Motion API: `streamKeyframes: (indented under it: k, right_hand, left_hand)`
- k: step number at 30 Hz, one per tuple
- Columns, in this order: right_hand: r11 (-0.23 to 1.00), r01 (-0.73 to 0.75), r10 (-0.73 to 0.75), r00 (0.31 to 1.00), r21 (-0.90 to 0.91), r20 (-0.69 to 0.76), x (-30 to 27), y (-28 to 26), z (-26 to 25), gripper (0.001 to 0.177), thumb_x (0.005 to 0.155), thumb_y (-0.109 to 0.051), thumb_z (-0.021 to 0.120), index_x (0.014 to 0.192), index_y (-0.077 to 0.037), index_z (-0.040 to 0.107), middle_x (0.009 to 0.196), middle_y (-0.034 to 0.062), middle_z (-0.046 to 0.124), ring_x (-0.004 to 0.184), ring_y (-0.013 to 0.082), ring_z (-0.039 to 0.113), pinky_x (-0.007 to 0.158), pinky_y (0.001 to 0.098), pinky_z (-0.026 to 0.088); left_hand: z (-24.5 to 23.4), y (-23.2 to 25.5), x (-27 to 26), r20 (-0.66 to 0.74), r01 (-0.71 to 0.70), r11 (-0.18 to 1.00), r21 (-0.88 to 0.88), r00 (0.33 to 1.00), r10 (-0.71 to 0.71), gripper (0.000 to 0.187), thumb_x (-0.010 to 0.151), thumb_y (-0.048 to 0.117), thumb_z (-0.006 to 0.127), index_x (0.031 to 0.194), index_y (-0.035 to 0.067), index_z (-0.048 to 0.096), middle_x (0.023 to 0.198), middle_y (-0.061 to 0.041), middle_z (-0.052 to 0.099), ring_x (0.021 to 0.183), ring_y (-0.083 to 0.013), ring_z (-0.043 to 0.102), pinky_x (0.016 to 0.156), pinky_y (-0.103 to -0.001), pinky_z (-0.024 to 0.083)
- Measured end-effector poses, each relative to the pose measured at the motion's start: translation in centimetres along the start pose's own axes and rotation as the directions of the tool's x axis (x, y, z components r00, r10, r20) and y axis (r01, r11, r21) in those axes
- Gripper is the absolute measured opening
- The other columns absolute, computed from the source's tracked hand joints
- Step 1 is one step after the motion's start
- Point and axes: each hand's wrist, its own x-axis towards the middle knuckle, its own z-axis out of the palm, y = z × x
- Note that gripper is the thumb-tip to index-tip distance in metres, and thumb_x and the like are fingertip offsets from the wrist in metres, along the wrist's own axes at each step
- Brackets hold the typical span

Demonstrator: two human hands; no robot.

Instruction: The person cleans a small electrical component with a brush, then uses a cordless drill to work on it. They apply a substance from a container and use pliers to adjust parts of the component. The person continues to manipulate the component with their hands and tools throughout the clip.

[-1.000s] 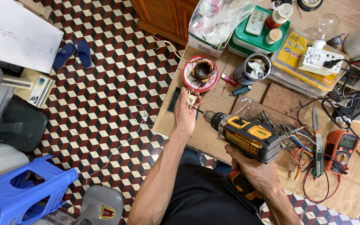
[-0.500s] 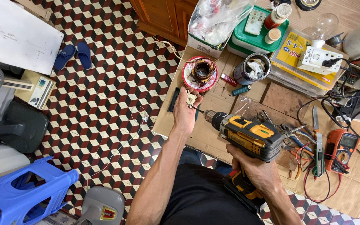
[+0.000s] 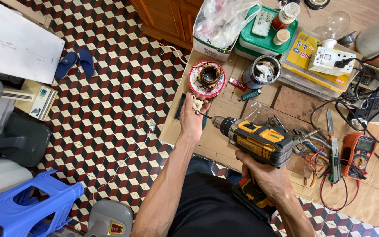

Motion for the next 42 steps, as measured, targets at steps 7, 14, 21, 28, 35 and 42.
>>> streamKeyframes:
  k: [7, 14, 21, 28, 35, 42]
  right_hand:
    - [0.999, -0.022, 0.022, 1.000, -0.034, -0.011, 0.2, 0.0, 0.4, 0.024, 0.084, -0.027, 0.078, 0.077, -0.004, 0.073, 0.054, 0.0024, 0.061, 0.046, 0.0122, 0.052, 0.045, 0.0298, 0.042]
    - [0.999, -0.005, 0.003, 0.999, -0.050, -0.041, 0.3, -0.2, 0.1, 0.023, 0.083, -0.028, 0.078, 0.084, -0.006, 0.076, 0.053, 0.0023, 0.062, 0.045, 0.0125, 0.053, 0.044, 0.0301, 0.044]
    - [0.999, -0.026, 0.021, 0.995, -0.047, -0.096, 0.4, 0.7, -0.7, 0.024, 0.084, -0.028, 0.077, 0.090, -0.005, 0.079, 0.054, 0.0038, 0.064, 0.044, 0.0135, 0.053, 0.043, 0.0305, 0.044]
    - [0.998, -0.060, 0.065, 0.980, 0.029, -0.190, -0.2, 3.1, -2.8, 0.024, 0.085, -0.024, 0.077, 0.096, -0.003, 0.080, 0.059, 0.0052, 0.065, 0.047, 0.0125, 0.054, 0.045, 0.0297, 0.044]
    - [1.000, -0.006, 0.011, 0.958, 0.019, -0.288, -0.2, 5.8, -4.7, 0.023, 0.085, -0.018, 0.075, 0.102, -0.003, 0.078, 0.070, 0.0015, 0.070, 0.052, 0.0108, 0.058, 0.047, 0.0282, 0.047]
    - [0.917, -0.078, 0.169, 0.964, 0.392, -0.203, -1.6, 10.8, -10.3, 0.032, 0.089, -0.015, 0.071, 0.113, 0.006, 0.076, 0.071, 0.0177, 0.066, 0.053, 0.0163, 0.061, 0.048, 0.0298, 0.051]
  left_hand:
    - [-0.4, -0.2, 0.2, -0.056, 0.000, 0.996, 0.089, 0.998, 0.005, 0.040, 0.108, 0.042, 0.049, 0.118, 0.005, 0.062, 0.104, -0.007, 0.069, 0.095, -0.0175, 0.066, 0.083, -0.032, 0.054]
    - [-1.8, -0.8, 1.5, -0.076, -0.022, 0.993, 0.117, 0.997, 0.031, 0.039, 0.108, 0.040, 0.048, 0.119, 0.006, 0.062, 0.106, -0.005, 0.069, 0.097, -0.0150, 0.066, 0.086, -0.032, 0.055]
    - [-5.0, -1.8, 4.8, -0.090, 0.098, 0.991, -0.090, 0.990, -0.106, 0.036, 0.104, 0.037, 0.051, 0.113, 0.005, 0.062, 0.101, -0.010, 0.070, 0.093, -0.0219, 0.068, 0.092, -0.038, 0.058]
    - [-7.5, -1.8, 6.4, -0.081, 0.113, 0.993, -0.033, 0.990, -0.116, 0.020, 0.097, 0.017, 0.070, 0.110, 0.005, 0.061, 0.100, -0.007, 0.068, 0.095, -0.0188, 0.067, 0.092, -0.035, 0.058]
    - [-9.3, -1.9, 7.1, -0.030, 0.151, 0.986, -0.076, 0.988, -0.154, 0.025, 0.097, 0.014, 0.069, 0.116, 0.002, 0.060, 0.102, -0.012, 0.068, 0.095, -0.0228, 0.068, 0.094, -0.039, 0.059]
    - [-9.4, -1.1, 5.5, -0.024, 0.231, 0.968, -0.099, 0.972, -0.234, 0.027, 0.099, 0.019, 0.069, 0.120, 0.004, 0.061, 0.107, -0.015, 0.068, 0.098, -0.0242, 0.068, 0.096, -0.039, 0.058]
